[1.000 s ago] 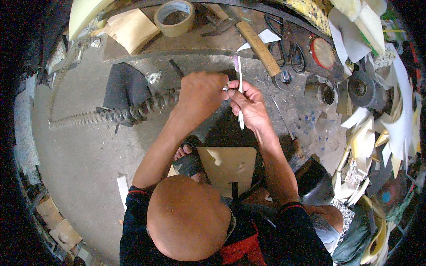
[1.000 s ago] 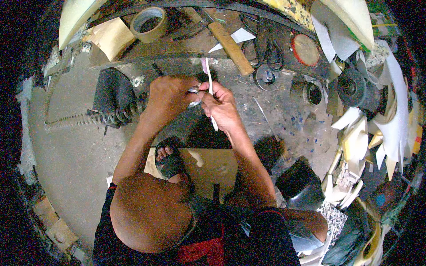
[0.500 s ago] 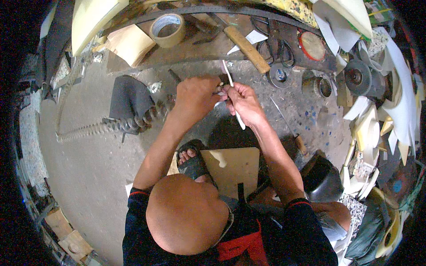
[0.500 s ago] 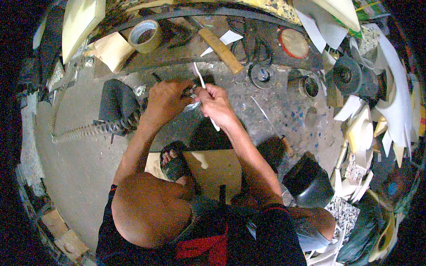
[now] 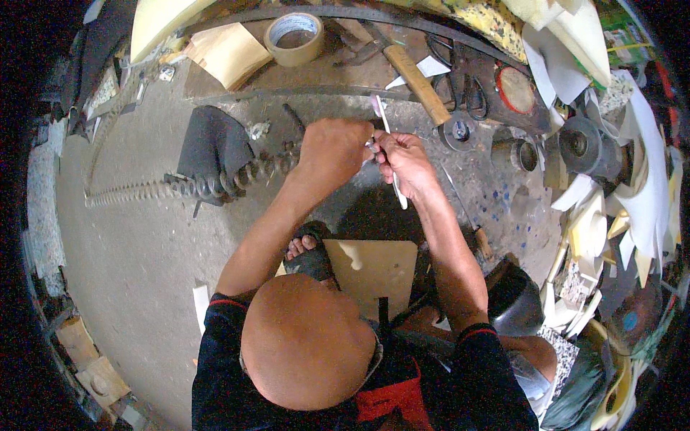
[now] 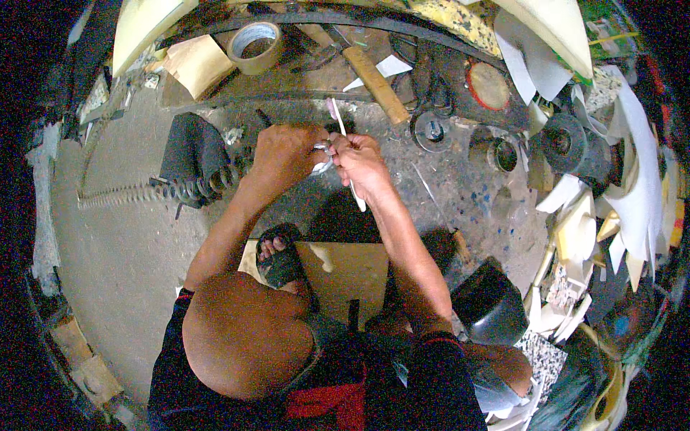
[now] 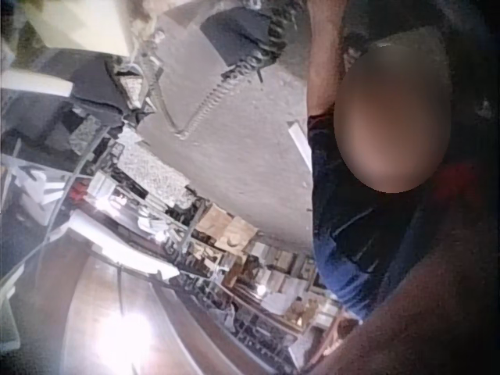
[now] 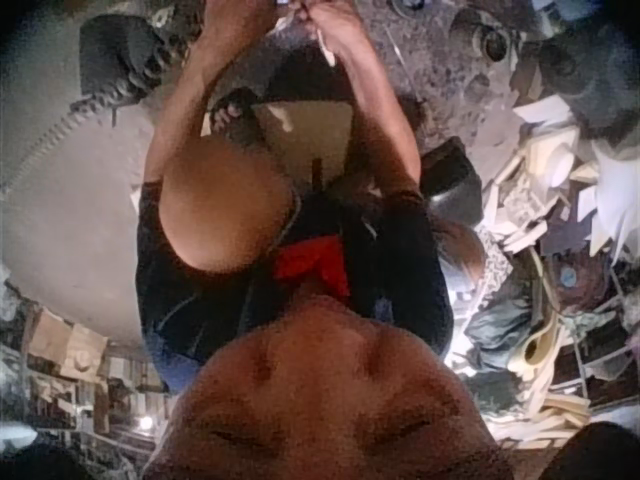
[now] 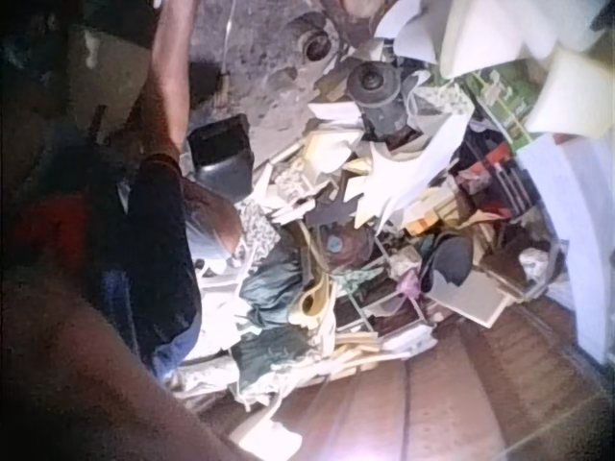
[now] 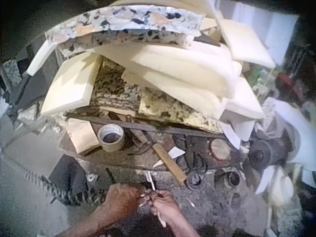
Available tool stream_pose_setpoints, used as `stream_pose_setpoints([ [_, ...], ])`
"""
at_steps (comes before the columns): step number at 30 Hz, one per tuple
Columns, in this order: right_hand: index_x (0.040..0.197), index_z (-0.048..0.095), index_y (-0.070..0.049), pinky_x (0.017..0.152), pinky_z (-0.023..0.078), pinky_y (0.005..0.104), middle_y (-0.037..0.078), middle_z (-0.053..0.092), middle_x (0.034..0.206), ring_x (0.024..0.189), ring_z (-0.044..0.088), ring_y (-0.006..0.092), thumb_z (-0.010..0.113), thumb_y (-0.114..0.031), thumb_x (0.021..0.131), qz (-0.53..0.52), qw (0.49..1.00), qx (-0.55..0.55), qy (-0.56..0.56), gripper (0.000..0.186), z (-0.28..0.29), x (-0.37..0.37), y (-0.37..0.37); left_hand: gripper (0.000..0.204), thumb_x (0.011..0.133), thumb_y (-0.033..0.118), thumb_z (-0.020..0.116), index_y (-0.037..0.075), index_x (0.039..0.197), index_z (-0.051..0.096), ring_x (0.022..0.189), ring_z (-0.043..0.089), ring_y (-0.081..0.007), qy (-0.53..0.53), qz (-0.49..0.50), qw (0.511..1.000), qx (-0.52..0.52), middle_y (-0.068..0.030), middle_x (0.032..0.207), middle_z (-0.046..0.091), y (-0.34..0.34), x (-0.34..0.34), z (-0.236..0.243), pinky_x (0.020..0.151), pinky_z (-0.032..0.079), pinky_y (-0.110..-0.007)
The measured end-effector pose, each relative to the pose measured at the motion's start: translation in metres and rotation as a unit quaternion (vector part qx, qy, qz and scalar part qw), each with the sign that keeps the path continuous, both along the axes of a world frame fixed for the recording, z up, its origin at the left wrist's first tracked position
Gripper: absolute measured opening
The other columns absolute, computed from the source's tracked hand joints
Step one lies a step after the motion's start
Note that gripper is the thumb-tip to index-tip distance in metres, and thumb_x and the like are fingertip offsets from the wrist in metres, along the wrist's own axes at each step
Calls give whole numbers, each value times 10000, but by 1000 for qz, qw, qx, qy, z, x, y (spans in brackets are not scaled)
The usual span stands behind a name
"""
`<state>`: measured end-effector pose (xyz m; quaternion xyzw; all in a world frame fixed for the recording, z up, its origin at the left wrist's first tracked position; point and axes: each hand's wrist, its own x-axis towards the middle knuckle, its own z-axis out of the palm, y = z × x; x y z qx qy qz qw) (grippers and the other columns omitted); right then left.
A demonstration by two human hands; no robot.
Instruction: The person walks through a cluttered workshop and then uses a small stick to clean the nozzle of a spray gun. They then wipe the spray gun with a dark cloth and place it on the workbench.
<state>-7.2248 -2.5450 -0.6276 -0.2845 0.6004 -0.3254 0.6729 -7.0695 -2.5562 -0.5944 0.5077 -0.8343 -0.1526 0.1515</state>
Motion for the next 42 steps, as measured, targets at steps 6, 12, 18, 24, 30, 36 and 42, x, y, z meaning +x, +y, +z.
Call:
stream_pose_setpoints([
  [6, 973, 630, -7, 486, 435, 332, 117, 606, 677, 524, 545, 177, 576, -234, 896, 138, 932, -166, 292, 246, 39, -7, 5, 290, 698, 246, 735, 96, 936, 660, 856, 642, -326, -11, -24, 997, 67, -137, 914, 659, -5, 7, 12, 719, 511, -442],
  [12, 1062, 587, 12, 737, 488, 504, 284, 621, 846, 801, 613, 447, 543, -105, 815, 153, 773, -339, 514, 276, 96, -45, -26, 374, 711, 232, 726, 83, 1044, 643, 963, 603, -344, 92, 1, 995, -45, -147, 1050, 622, -8, 28, 21, 811, 487, -443],
  [18, 1148, 563, 29, 793, 474, 481, 287, 613, 972, 927, 601, 419, 585, -66, 787, 102, 686, -391, 605, 374, 82, -61, -93, 315, 792, 309, 684, 71, 998, 662, 831, 633, -360, 128, 94, 984, 82, -164, 935, 645, -1, 33, 13, 728, 496, -432],
  [24, 1091, 601, 23, 831, 480, 400, 212, 620, 1005, 927, 605, 361, 649, -95, 794, -29, 667, -508, 545, 323, 85, -68, -46, 340, 888, 364, 568, 42, 950, 657, 767, 632, -380, 118, 186, 975, 26, -203, 855, 648, -1, 47, 6, 682, 492, -452],
  [30, 1125, 560, -11, 784, 500, 438, 206, 576, 1037, 931, 599, 380, 671, -175, 799, 211, 745, -433, 462, 381, 57, -25, 21, 413, 947, 399, 440, 47, 865, 640, 712, 613, -428, 79, 223, 971, 34, -234, 723, 617, 5, 44, 0, 639, 472, -507],
  [36, 1255, 462, -25, 817, 500, 460, 213, 512, 1202, 1013, 568, 404, 669, -174, 780, 270, 726, -370, 513, 539, 37, 17, 23, 367, 921, 381, 496, 62, 1021, 647, 832, 637, -394, 127, 220, 964, 73, -202, 922, 658, 8, 35, -1, 724, 506, -460],
  [42, 1282, 446, -25, 872, 490, 441, 234, 496, 1247, 1109, 528, 398, 718, -183, 754, 276, 698, -389, 534, 615, 47, 24, 10, 279, 883, 263, 600, 2, 963, 659, 772, 651, -305, 338, 229, 911, 48, -188, 874, 662, 9, 49, -3, 684, 509, -370],
])
